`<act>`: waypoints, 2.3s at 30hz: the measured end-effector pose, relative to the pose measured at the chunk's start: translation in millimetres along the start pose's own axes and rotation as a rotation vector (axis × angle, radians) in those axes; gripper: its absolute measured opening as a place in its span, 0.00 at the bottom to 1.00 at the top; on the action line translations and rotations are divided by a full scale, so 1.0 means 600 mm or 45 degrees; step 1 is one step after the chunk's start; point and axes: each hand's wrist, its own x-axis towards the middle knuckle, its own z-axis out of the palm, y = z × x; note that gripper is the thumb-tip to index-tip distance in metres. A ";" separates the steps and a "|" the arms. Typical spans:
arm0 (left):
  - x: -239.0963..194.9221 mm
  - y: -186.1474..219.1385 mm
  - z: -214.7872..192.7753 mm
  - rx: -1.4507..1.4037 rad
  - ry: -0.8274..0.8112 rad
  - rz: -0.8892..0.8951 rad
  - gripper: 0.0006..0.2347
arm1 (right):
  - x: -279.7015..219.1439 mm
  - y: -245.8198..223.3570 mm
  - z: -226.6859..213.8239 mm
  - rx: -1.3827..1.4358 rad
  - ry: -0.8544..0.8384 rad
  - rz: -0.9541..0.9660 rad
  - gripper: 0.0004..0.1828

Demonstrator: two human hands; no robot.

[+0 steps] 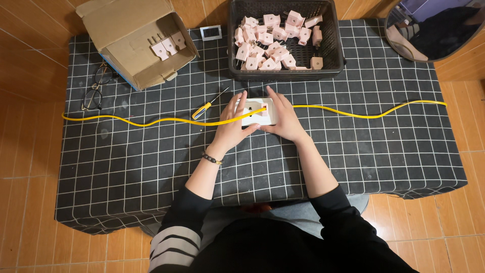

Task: The person uses a screwdriver to tighten screws on a pink electrical plug attached to a yellow wire. They then insert the plug into a white socket to test the connection. Afterward, they disassemble the plug and begin working on another pink plug component.

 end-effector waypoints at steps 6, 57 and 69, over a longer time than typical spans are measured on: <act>0.006 -0.015 0.013 0.005 -0.010 0.015 0.38 | 0.007 0.015 0.006 -0.085 0.002 -0.048 0.54; -0.006 0.002 0.039 -0.458 0.710 0.410 0.16 | -0.198 0.067 -0.159 -0.741 0.883 0.177 0.65; -0.031 0.025 0.026 -0.642 0.577 0.251 0.15 | -0.243 0.129 -0.152 -0.870 1.045 0.860 0.71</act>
